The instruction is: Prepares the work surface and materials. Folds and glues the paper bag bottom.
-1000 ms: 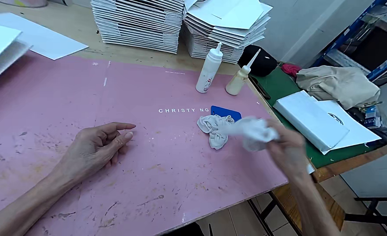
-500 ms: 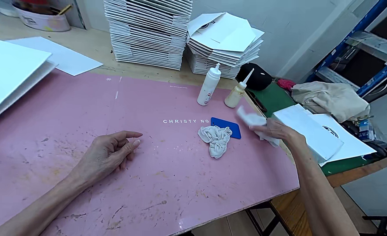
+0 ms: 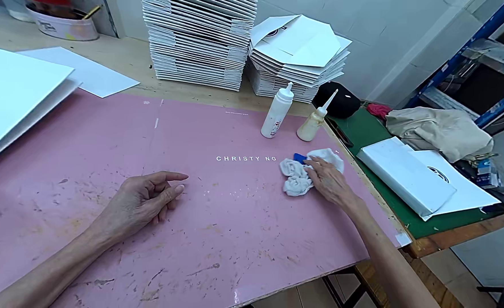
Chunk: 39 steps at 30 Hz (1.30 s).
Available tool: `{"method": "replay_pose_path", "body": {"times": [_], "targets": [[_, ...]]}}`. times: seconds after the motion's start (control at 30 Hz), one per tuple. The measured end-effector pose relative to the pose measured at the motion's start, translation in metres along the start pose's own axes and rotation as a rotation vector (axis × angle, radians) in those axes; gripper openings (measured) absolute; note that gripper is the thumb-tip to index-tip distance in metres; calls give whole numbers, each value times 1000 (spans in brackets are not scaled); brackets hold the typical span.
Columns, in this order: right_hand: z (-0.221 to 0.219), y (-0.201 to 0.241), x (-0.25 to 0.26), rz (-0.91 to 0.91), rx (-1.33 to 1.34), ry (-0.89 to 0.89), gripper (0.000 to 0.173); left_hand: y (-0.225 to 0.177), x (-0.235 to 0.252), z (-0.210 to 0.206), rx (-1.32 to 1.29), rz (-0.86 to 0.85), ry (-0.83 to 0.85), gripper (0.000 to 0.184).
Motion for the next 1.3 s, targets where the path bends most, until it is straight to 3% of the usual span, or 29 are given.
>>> {"method": "replay_pose_path", "body": {"times": [0.1, 0.23, 0.33, 0.5, 0.67, 0.93, 1.07, 1.3], "targets": [[29, -35, -10, -223, 210, 73, 43, 2, 2, -2, -15, 15, 9, 26], [79, -58, -16, -357, 488, -190, 33, 3, 2, -2, -33, 4, 10, 26], [98, -73, -15, -349, 548, -321, 14, 2, 3, -2, -39, -1, 7, 26], [108, -92, -9, -424, 298, -410, 23, 2, 3, -2, -55, 2, 13, 26], [101, -81, -4, -401, 178, -373, 12, 1, 3, -3, -63, -3, 13, 26], [77, -72, 12, -399, 259, -11, 14, 3, 3, -3, -80, -14, 15, 27], [106, -45, 7, -422, 188, -211, 10, 3, 2, -4, -86, -12, 14, 27], [149, -22, 44, -279, -195, -423, 37, 3, 2, -3, -65, -12, 18, 27]]}}
Point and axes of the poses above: each hand's wrist, its own x-axis towards the middle knuckle, its own z-axis out of the back of the hand, y = z × x, the point moved 8 cm from there along x, towards the middle knuckle, and after that the axes turned 5 degrees about -z, right-handed, at the moved point
